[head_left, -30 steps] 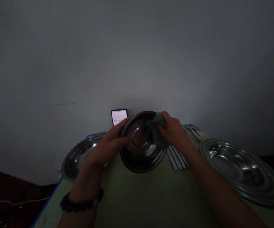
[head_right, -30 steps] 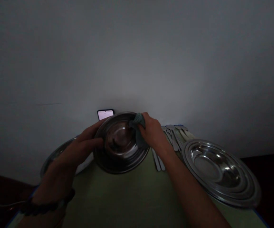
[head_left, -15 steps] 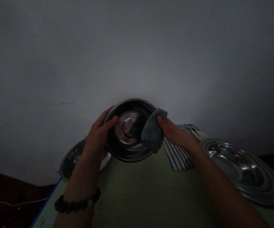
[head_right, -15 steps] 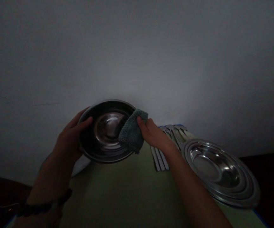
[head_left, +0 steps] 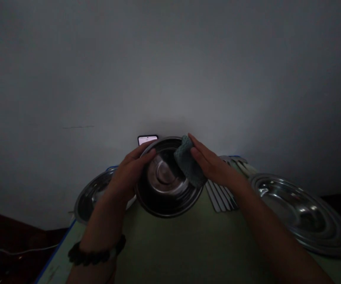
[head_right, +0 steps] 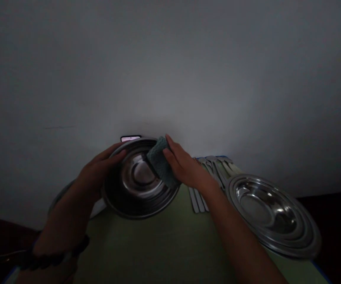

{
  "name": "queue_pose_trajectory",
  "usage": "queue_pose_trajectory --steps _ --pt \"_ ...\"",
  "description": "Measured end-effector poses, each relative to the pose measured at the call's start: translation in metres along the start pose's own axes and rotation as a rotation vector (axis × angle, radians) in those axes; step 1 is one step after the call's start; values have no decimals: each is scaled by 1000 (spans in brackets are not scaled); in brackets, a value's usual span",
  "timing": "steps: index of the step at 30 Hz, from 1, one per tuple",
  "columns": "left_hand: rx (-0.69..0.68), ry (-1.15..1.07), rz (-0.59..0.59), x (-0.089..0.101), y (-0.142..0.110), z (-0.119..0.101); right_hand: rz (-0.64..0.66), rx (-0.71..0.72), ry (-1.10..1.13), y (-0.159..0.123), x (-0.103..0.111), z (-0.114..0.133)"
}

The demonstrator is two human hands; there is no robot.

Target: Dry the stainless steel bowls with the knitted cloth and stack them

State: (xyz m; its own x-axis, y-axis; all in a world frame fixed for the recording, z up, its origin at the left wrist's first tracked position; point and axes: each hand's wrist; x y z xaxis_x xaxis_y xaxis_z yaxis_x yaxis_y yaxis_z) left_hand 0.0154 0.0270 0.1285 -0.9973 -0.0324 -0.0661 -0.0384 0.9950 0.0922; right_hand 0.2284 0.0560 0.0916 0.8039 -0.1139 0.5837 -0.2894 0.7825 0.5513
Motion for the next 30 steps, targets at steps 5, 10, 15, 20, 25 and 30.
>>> queue_pose_trajectory --steps 5,10,15,20,25,30 --pt "-25 17 42 0 -1 -3 -182 -4 -227 5 2 -4" --pt "-34 -4 107 1 -3 -5 -190 -81 -210 4 -4 -3" --pt "-99 -66 29 2 0 -3 -390 -230 -60 0 -25 0" --pt "-192 -138 -224 1 4 -6 -482 -321 123 -3 -42 12" --pt "-256 -234 -286 1 2 -9 -379 -283 218 0 -40 16" --pt "-215 110 21 -2 -2 -6 -338 -172 21 3 -4 0"
Point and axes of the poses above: each hand's wrist, its own y-axis towards the middle knuckle, its own x-axis out of the back of the hand, z = x × y, and after that the axes turned 2 degrees about -z, right-handed
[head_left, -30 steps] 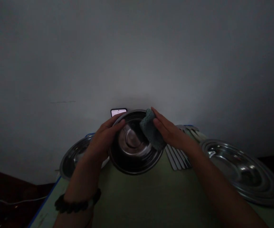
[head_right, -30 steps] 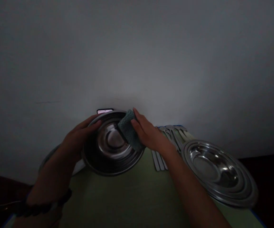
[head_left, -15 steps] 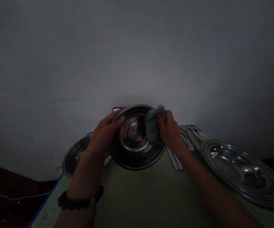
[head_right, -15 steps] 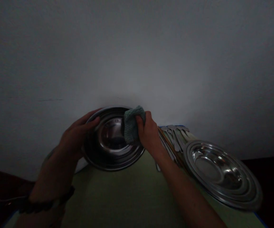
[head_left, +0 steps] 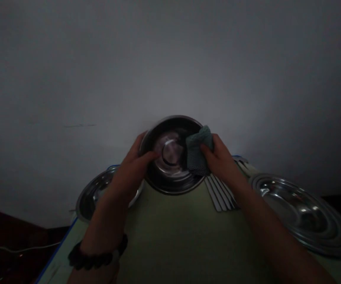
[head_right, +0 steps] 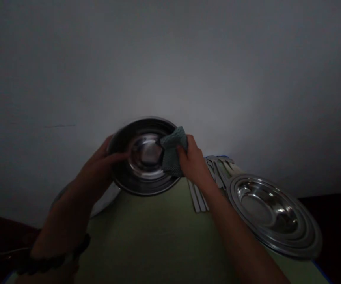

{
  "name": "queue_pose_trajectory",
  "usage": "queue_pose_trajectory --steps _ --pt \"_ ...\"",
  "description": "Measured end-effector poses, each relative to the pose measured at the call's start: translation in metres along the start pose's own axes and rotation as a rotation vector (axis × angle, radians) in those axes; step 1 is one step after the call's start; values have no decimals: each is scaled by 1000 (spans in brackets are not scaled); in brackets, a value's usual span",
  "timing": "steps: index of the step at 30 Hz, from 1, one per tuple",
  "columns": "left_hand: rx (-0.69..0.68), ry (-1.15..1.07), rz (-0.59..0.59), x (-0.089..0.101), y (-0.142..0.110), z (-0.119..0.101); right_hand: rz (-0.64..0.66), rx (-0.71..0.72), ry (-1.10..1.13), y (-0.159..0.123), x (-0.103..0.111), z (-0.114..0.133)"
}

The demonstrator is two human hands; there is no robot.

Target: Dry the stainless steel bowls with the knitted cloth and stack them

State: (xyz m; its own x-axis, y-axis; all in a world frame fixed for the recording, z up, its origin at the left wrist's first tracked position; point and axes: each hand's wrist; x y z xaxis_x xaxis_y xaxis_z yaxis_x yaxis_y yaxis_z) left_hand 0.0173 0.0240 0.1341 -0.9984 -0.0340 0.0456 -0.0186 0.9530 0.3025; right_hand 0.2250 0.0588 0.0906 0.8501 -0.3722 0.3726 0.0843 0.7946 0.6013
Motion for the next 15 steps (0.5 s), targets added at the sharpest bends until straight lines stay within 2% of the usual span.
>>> queue_pose_trajectory --steps 4,6,9,12,15 --pt "-40 476 217 3 -1 5 138 153 -143 5 25 7" --pt "-59 605 278 6 -1 8 249 205 -173 3 31 15" --pt "-47 669 327 10 -2 11 418 215 -195 -3 31 25" --pt "-28 612 366 12 -3 11 606 232 -163 -10 26 32" --pt "-55 496 356 11 -5 11 629 282 -180 -13 16 35"
Point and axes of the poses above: each hand's wrist, its own y-axis towards the middle knuckle, its own x-axis out of the back of the hand, z = x × y, and after that the axes turned 2 degrees about -z, right-handed
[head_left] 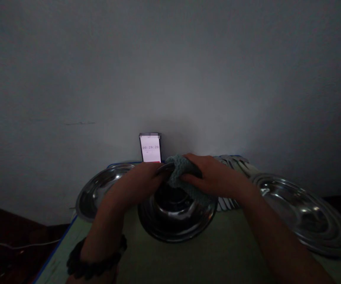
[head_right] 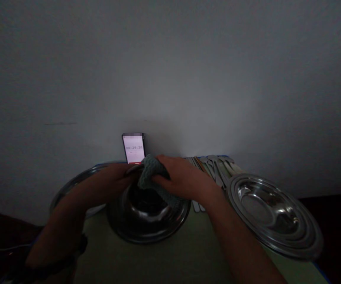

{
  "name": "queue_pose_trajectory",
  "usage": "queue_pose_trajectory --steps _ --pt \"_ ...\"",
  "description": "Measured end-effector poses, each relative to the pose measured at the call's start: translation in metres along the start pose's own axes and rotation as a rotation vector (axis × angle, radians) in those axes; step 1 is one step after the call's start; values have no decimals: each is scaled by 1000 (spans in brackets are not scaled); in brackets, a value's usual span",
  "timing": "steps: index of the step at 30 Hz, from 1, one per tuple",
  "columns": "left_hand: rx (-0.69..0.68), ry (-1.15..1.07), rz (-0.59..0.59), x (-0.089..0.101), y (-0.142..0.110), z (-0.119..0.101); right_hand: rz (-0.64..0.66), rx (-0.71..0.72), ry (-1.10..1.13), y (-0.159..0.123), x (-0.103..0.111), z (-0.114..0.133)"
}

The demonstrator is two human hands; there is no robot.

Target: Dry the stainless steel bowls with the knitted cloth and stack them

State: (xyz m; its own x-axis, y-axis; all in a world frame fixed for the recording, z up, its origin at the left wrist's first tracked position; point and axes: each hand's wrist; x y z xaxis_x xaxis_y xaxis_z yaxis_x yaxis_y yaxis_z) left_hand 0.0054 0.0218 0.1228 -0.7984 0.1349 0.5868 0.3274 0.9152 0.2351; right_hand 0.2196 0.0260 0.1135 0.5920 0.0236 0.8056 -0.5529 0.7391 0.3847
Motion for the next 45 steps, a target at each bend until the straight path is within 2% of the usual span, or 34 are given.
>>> queue_pose_trajectory --steps 3,7,11,14,16,18,20,22,25,27,29,32,36,40,45 --pt "-10 73 10 -1 0 -2 -70 -16 -89 7 -8 -5" --pt "3 266 -1 1 2 -5 -258 1 -168 12 -13 -21" --pt "72 250 -96 13 2 -2 -380 -149 -143 14 -17 -29" --pt "138 194 -224 21 2 1 -426 -338 15 15 -19 -29" --pt "165 175 -359 22 2 1 -416 -424 226 15 -21 -30" --pt "174 183 -520 20 4 0 -384 -456 421 15 -22 -32" --pt "157 155 -600 17 6 -2 -374 -473 466 14 -22 -36" --pt "132 113 -548 12 8 -3 -386 -505 343 13 -18 -39" --pt "122 241 -335 8 8 -5 -385 -525 64 9 -7 -41" --pt "79 364 -227 5 7 -10 -368 -470 -83 7 0 -38" --pt "7 436 -167 2 5 -15 -315 -388 -160 6 4 -32" --pt "-49 556 -122 -2 2 -24 -249 -281 -162 4 7 -20" --pt "-74 591 -145 -1 -3 -31 -310 -207 -148 1 7 -1" --pt "-120 432 -168 -1 -2 -29 -293 -213 -187 3 -1 8" --pt "-135 169 -168 -5 6 -17 -338 -267 -277 8 -13 -5"
Point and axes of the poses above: each hand's wrist, its own y-axis towards the middle knuckle, its own x-axis out of the back of the hand, z = x × y, and after that the axes turned 2 degrees about -z, right-handed
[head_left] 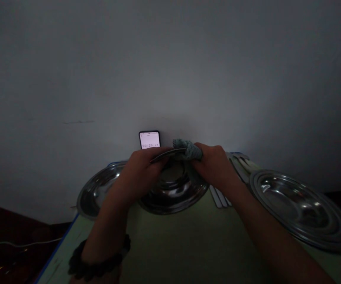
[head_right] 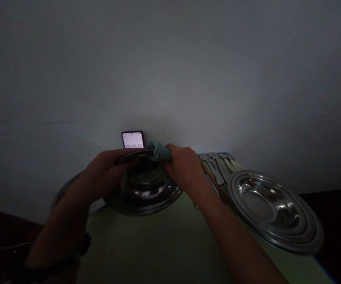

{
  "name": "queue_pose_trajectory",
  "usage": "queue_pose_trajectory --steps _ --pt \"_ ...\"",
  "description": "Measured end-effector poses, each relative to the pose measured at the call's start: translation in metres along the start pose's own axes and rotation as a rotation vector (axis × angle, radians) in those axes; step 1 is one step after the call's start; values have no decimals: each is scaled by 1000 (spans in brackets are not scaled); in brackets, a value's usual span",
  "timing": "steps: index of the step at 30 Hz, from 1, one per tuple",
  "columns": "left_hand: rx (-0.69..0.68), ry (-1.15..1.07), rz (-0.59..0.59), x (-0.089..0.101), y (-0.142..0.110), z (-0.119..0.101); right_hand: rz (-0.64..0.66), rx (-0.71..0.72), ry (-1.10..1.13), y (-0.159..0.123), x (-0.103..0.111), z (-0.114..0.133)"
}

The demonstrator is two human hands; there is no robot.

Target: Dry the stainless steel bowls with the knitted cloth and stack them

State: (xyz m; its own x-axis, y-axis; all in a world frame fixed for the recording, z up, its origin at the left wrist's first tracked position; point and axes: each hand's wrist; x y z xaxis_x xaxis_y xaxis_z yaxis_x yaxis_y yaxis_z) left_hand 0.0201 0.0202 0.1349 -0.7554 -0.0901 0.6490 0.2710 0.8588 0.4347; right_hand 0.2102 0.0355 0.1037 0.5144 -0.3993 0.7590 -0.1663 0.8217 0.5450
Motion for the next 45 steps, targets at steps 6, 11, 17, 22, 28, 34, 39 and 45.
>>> queue_pose_trajectory --steps 6,11,17,22,28,34,39,45 --pt "111 -490 -441 5 4 8 -285 -137 307 6 -2 -8" --pt "166 -836 -789 -7 9 0 -312 -302 737 8 -16 -4" --pt "232 -537 -573 -16 10 11 -181 -191 606 10 -8 -30" --pt "-56 -164 -298 -6 5 7 31 12 335 7 18 -26" --pt "-279 99 -173 1 3 -2 117 105 301 3 22 -10" --pt "-230 -53 -134 2 2 8 98 76 332 5 17 -14" --pt "-92 -221 -433 -1 5 15 -30 -53 420 10 9 -24" --pt "11 -440 -943 -17 11 18 -22 -268 821 12 -12 -25"
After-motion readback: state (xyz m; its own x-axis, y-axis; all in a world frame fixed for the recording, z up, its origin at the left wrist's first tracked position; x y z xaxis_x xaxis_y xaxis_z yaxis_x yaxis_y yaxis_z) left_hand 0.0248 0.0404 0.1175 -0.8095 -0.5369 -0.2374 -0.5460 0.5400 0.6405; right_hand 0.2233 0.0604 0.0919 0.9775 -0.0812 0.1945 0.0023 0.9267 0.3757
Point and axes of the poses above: each hand's wrist, its own y-axis towards the middle knuckle, its own x-axis out of the back of the hand, z = x × y, and after that the axes turned 2 degrees about -z, right-handed
